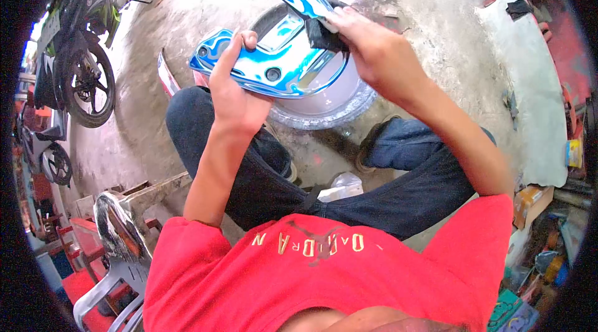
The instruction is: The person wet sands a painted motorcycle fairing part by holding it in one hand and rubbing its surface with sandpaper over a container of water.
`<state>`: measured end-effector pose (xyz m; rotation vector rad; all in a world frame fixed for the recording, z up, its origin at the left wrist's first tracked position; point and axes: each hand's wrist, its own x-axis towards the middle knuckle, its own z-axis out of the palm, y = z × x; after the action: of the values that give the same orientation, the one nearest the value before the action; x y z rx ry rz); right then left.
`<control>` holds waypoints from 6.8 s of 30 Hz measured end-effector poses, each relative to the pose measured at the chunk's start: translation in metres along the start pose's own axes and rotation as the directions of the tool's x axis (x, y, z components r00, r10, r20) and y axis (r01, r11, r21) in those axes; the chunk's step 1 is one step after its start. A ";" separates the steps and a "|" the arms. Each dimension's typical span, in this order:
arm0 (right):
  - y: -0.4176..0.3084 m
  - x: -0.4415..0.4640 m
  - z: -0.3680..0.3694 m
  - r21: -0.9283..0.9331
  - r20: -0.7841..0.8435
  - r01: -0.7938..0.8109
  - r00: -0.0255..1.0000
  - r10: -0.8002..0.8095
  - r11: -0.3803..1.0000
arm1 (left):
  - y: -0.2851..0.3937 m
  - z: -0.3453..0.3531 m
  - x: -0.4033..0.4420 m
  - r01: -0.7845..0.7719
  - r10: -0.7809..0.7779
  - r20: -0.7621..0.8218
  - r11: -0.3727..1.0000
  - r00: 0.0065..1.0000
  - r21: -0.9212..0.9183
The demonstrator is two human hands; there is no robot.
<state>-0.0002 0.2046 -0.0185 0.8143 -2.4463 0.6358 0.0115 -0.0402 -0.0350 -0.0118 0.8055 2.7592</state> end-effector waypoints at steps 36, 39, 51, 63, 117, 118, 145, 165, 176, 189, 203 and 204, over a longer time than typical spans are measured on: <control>0.007 0.023 -0.016 0.374 -0.196 -0.260 0.916 0.350 0.890 | -0.012 -0.001 -0.001 0.146 -0.148 0.049 0.989 0.988 0.035; -0.005 0.028 -0.031 0.583 -0.070 -0.339 0.884 0.462 0.738 | -0.014 -0.001 0.000 0.148 -0.150 0.041 0.988 0.988 0.048; -0.008 0.002 -0.008 0.299 0.184 -0.103 0.982 0.048 0.949 | -0.013 0.001 -0.001 0.110 -0.112 0.021 0.990 0.993 0.083; -0.016 -0.002 0.000 0.307 0.147 -0.007 0.988 -0.040 0.952 | -0.010 0.001 -0.001 0.092 -0.092 -0.008 0.994 0.996 0.050; -0.004 -0.010 0.006 0.057 0.092 0.147 0.984 -0.151 0.988 | -0.038 0.026 0.020 0.075 -0.076 0.001 0.988 0.997 0.131; 0.017 -0.006 0.005 0.050 0.121 0.081 0.989 -0.086 0.995 | -0.039 0.032 0.020 0.071 -0.069 -0.014 0.988 0.997 0.139; 0.013 -0.007 -0.003 0.035 0.084 0.131 0.987 -0.134 0.991 | -0.032 0.024 0.026 -0.017 0.014 0.020 0.994 1.000 0.106; 0.013 -0.011 -0.013 -0.007 0.130 -0.039 0.991 0.039 0.999 | -0.025 0.025 0.020 0.051 -0.051 0.005 0.999 0.999 0.014; -0.014 -0.017 -0.008 -0.021 0.054 0.261 0.964 -0.259 0.965 | -0.023 0.024 0.026 0.045 -0.046 -0.079 0.999 0.996 -0.016; -0.015 -0.016 -0.011 -0.027 0.124 0.249 0.962 -0.244 0.968 | -0.022 0.016 0.026 0.102 -0.101 0.022 0.994 0.995 -0.030; -0.003 -0.018 -0.010 -0.026 0.157 0.145 0.978 -0.139 0.989 | -0.020 0.020 0.023 0.059 -0.058 -0.047 0.998 0.997 0.008; -0.021 -0.023 -0.005 0.019 0.102 0.248 0.963 -0.249 0.969 | -0.021 0.016 0.024 0.050 -0.050 -0.053 0.999 0.997 0.008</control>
<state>0.0306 0.2017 -0.0219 1.1609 -2.3794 0.5183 -0.0050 -0.0084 -0.0349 -0.1021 0.8200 2.7183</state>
